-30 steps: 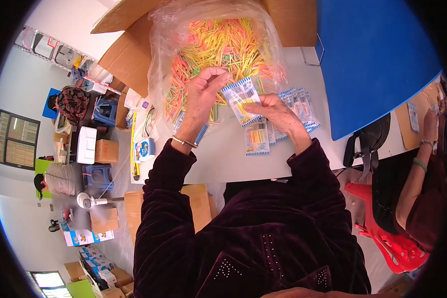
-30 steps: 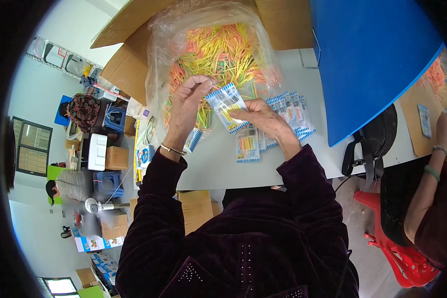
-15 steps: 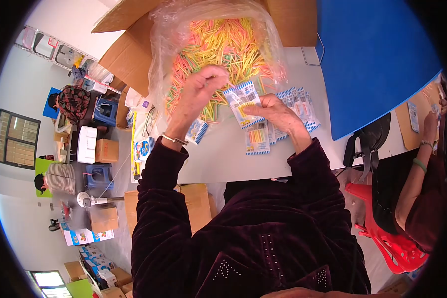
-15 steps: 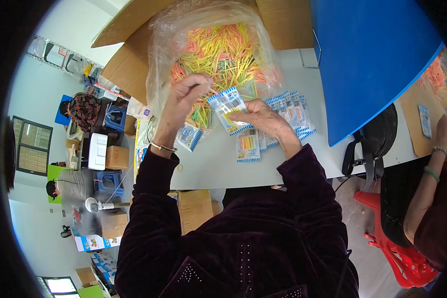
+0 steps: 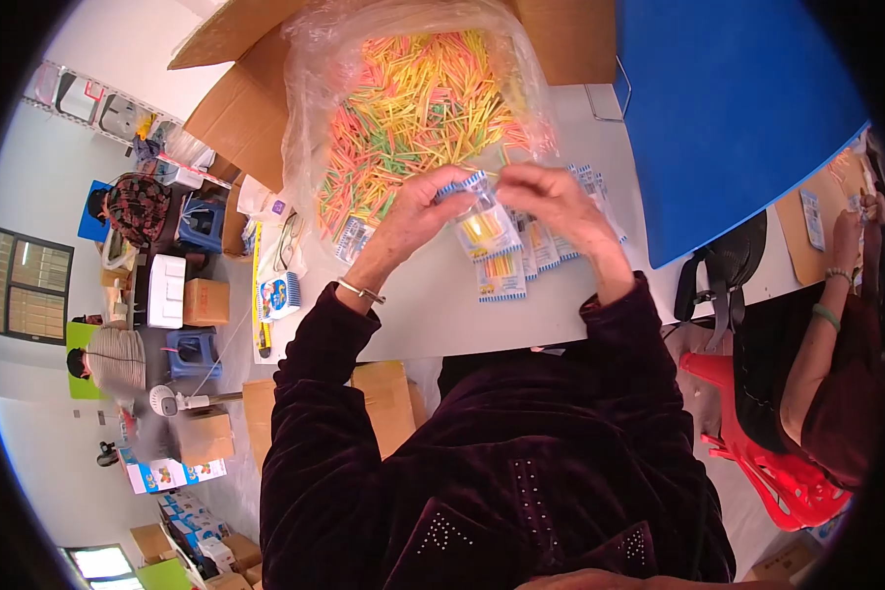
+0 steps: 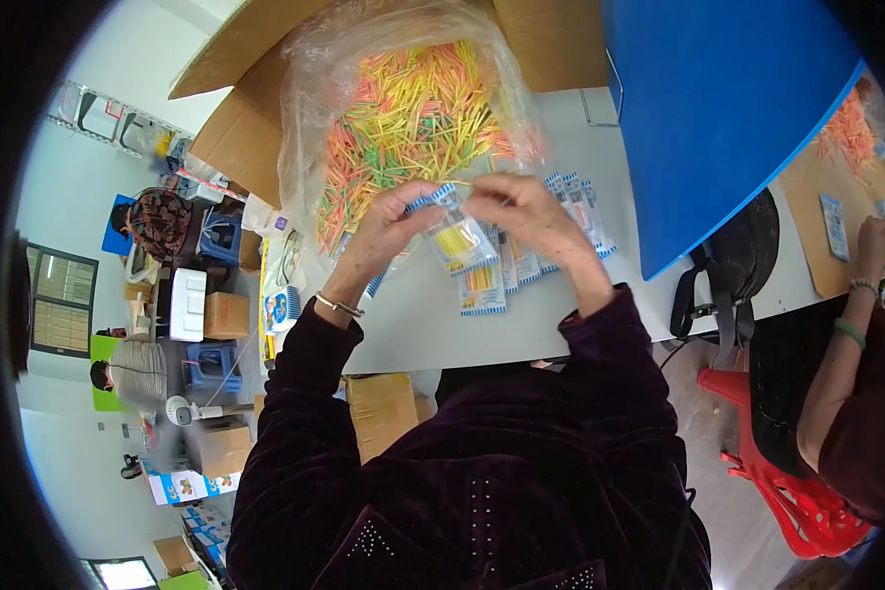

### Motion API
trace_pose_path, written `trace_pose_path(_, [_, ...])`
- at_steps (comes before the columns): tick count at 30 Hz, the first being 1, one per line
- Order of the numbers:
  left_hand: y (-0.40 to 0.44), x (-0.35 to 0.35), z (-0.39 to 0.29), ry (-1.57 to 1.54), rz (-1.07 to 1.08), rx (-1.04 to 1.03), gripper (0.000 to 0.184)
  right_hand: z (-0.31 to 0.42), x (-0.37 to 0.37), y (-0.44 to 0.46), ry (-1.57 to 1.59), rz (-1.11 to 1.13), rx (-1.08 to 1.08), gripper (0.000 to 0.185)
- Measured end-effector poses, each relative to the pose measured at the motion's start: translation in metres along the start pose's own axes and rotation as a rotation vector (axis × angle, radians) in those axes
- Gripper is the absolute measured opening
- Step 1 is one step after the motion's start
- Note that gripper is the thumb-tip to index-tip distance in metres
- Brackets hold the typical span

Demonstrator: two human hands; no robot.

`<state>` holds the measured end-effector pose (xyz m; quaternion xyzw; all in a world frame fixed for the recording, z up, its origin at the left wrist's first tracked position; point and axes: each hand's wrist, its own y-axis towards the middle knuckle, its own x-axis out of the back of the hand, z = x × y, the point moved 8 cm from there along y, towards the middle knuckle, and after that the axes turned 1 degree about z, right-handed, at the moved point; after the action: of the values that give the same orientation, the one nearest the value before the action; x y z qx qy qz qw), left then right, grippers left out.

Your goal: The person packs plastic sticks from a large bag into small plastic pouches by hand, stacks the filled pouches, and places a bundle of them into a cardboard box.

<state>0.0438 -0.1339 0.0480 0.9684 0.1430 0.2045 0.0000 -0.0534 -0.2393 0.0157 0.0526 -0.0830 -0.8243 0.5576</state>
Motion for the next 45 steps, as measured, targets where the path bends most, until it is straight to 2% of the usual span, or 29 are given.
trace_pose_path(1, [-0.003, -0.004, 0.007, 0.042, 0.022, 0.04, 0.015, 0.001, 0.019, -0.005, -0.116, -0.102, 0.033, 0.026])
trace_pose_path(2, [-0.005, -0.008, 0.016, 0.084, 0.048, 0.081, 0.014, 0.0, 0.025, -0.011, -0.122, -0.107, 0.027, 0.026])
trace_pose_path(4, [-0.008, -0.021, 0.036, 0.042, 0.09, 0.06, 0.021, 0.027, 0.048, -0.03, -0.755, -0.391, 0.177, 0.029])
trace_pose_path(6, [-0.017, -0.026, 0.022, 0.42, -0.056, -0.139, 0.032, 0.024, 0.05, -0.043, -0.864, -0.447, 0.17, 0.031])
trace_pose_path(7, [-0.026, -0.031, -0.001, 0.747, -0.17, -0.375, 0.042, 0.022, 0.05, -0.049, -0.963, -0.504, 0.163, 0.033])
trace_pose_path(8, [-0.032, -0.034, -0.004, 0.747, -0.175, -0.373, 0.042, 0.015, 0.05, -0.052, -0.963, -0.499, 0.166, 0.033])
trace_pose_path(10, [-0.05, -0.037, -0.025, 0.851, -0.275, -0.32, 0.043, 0.008, 0.051, -0.058, -1.169, -0.575, 0.167, 0.038])
trace_pose_path(11, [-0.061, -0.041, -0.02, 0.852, -0.28, -0.311, 0.043, 0.007, 0.051, -0.059, -1.166, -0.565, 0.17, 0.038])
trace_pose_path(13, [-0.075, -0.048, 0.008, 0.677, -0.208, -0.18, 0.042, -0.005, 0.058, -0.057, -1.12, -0.53, -0.018, 0.042])
trace_pose_path(14, [-0.08, -0.053, 0.014, 0.63, -0.221, -0.17, 0.04, -0.004, 0.057, -0.059, -1.121, -0.53, -0.017, 0.042])
trace_pose_path(19, [-0.074, -0.063, 0.025, 0.647, -0.301, -0.144, 0.039, -0.005, 0.059, -0.063, -1.115, -0.529, -0.128, 0.052])
trace_pose_path(23, [-0.053, -0.069, 0.021, 0.615, -0.315, -0.176, 0.037, -0.021, 0.06, -0.06, -0.961, -0.553, -0.063, 0.06])
trace_pose_path(25, [-0.045, -0.073, 0.019, 0.6, -0.319, -0.173, 0.034, -0.02, 0.055, -0.06, -0.9, -0.548, -0.046, 0.071])
trace_pose_path(27, [-0.039, -0.074, 0.019, 0.581, -0.32, -0.167, 0.031, -0.02, 0.051, -0.06, -0.808, -0.526, -0.079, 0.07])
trace_pose_path(29, [-0.033, -0.073, 0.031, 0.427, -0.291, -0.047, 0.025, -0.024, 0.051, -0.062, -0.715, -0.504, -0.112, 0.069])
trace_pose_path(31, [-0.032, -0.073, 0.033, 0.357, -0.312, -0.05, 0.022, -0.032, 0.05, -0.063, -0.527, -0.481, -0.114, 0.068])
trace_pose_path(33, [-0.032, -0.074, 0.036, 0.287, -0.331, -0.049, 0.02, -0.028, 0.048, -0.067, -0.478, -0.484, -0.061, 0.065])
trace_pose_path(34, [-0.031, -0.075, 0.035, 0.281, -0.35, -0.065, 0.02, -0.023, 0.047, -0.069, -0.429, -0.488, -0.009, 0.063])
trace_pose_path(38, [-0.029, -0.08, 0.033, 0.211, -0.456, -0.157, 0.025, -0.024, 0.051, -0.078, -0.231, -0.503, -0.03, 0.058])
trace_pose_path(42, [-0.028, -0.086, 0.027, 0.277, -0.484, -0.219, 0.031, -0.031, 0.054, -0.089, -0.04, -0.528, 0.037, 0.047])
trace_pose_path(44, [-0.018, -0.103, 0.05, -0.3, -0.231, 0.026, 0.045, -0.032, 0.055, -0.091, 0.062, -0.527, 0.049, 0.045])
trace_pose_path(45, [-0.016, -0.105, 0.051, -0.298, -0.232, 0.027, 0.045, -0.032, 0.056, -0.092, 0.13, -0.531, 0.051, 0.042])
